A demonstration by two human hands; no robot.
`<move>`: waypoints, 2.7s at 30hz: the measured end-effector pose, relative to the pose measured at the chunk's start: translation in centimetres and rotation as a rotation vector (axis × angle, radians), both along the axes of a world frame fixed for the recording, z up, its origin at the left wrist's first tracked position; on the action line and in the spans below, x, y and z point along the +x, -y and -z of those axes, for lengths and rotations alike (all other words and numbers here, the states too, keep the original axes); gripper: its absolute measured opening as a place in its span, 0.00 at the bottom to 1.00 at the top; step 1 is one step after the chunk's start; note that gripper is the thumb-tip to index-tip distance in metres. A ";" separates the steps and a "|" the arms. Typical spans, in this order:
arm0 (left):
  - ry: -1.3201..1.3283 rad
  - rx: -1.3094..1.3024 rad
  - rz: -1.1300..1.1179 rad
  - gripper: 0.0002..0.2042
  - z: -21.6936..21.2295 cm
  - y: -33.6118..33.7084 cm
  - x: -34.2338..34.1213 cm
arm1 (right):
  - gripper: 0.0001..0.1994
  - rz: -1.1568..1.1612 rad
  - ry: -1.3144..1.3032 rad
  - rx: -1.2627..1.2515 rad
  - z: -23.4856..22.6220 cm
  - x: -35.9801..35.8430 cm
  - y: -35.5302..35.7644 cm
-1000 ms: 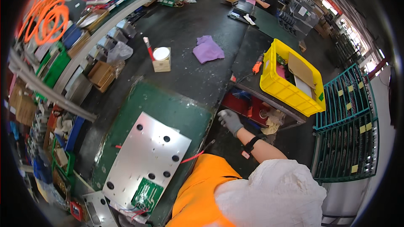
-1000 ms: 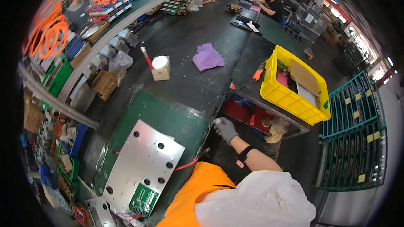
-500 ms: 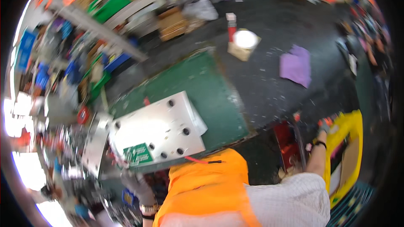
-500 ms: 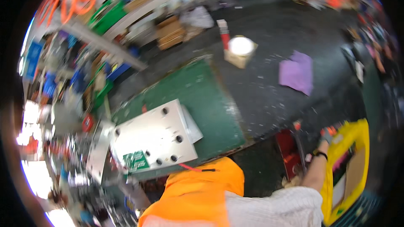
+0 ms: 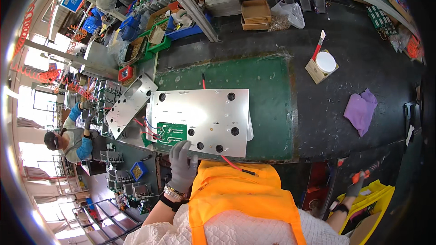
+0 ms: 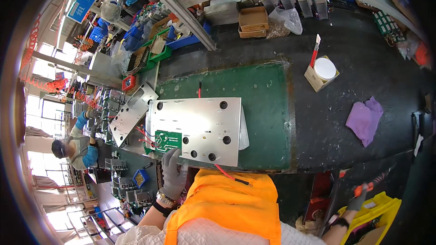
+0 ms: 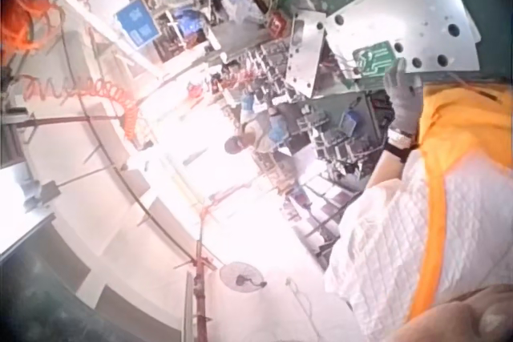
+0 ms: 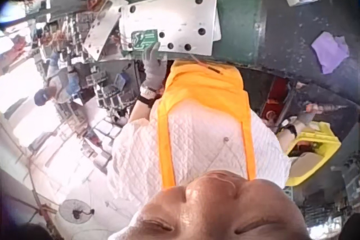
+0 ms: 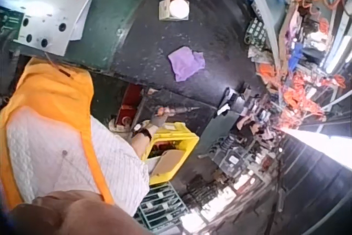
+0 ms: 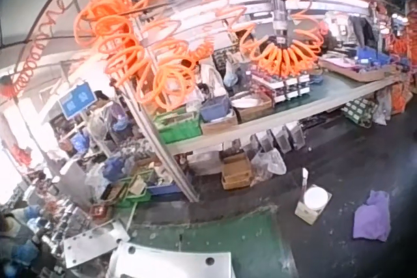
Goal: Assembling electronic components onto a metal base and securing them with a power screwdriver.
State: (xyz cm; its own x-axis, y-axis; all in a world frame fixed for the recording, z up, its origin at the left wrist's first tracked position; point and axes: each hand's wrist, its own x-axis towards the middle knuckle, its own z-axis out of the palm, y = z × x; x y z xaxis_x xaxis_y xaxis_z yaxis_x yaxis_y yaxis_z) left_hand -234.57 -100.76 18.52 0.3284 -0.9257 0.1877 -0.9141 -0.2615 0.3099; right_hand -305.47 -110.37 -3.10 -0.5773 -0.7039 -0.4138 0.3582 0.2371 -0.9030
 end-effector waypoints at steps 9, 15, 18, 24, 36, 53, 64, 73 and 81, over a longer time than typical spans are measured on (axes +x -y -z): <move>0.204 -0.346 0.661 0.20 -2.8 6.0 -2.7 | 0.26 -1.477 -0.492 0.140 -22.8 30.4 2.5; -0.103 0.328 0.688 0.21 -3.4 2.6 3.1 | 0.26 -1.867 -0.977 -0.226 -29.0 46.2 3.2; -0.378 0.182 0.368 0.22 -2.4 -1.0 9.6 | 0.22 -1.296 -1.261 -0.688 -29.3 53.4 0.5; -0.920 -0.115 0.124 0.25 -2.1 -9.6 21.4 | 0.18 -1.600 -0.487 -0.579 -27.3 68.3 -5.0; -0.245 0.529 -0.973 0.11 11.1 -28.9 35.4 | 0.36 -1.432 0.438 -0.757 -26.3 85.6 -8.4; -0.170 0.533 -1.482 0.21 20.3 -34.2 35.5 | 0.31 -1.213 0.403 -0.845 -28.7 79.8 -4.1; -0.260 -0.093 -1.508 0.08 22.4 -36.9 35.5 | 0.31 -1.249 0.466 -0.849 -28.6 77.0 -1.8; -1.607 -1.569 -0.942 0.09 14.8 -32.6 35.2 | 0.42 -1.212 0.489 -0.771 -29.3 76.0 -1.1; -1.946 -0.587 -0.278 0.10 4.3 -16.0 29.0 | 0.30 -1.254 0.656 -1.000 -31.6 75.7 -1.6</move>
State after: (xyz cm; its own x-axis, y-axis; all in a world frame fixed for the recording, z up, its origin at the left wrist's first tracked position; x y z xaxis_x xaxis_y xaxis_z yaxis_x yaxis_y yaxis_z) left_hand -205.58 -84.78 14.22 0.5133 -0.7980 -0.3159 0.6914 0.1664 0.7030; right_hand -229.78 -108.79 28.52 0.5491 -0.6667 0.5040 0.7468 0.1207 -0.6540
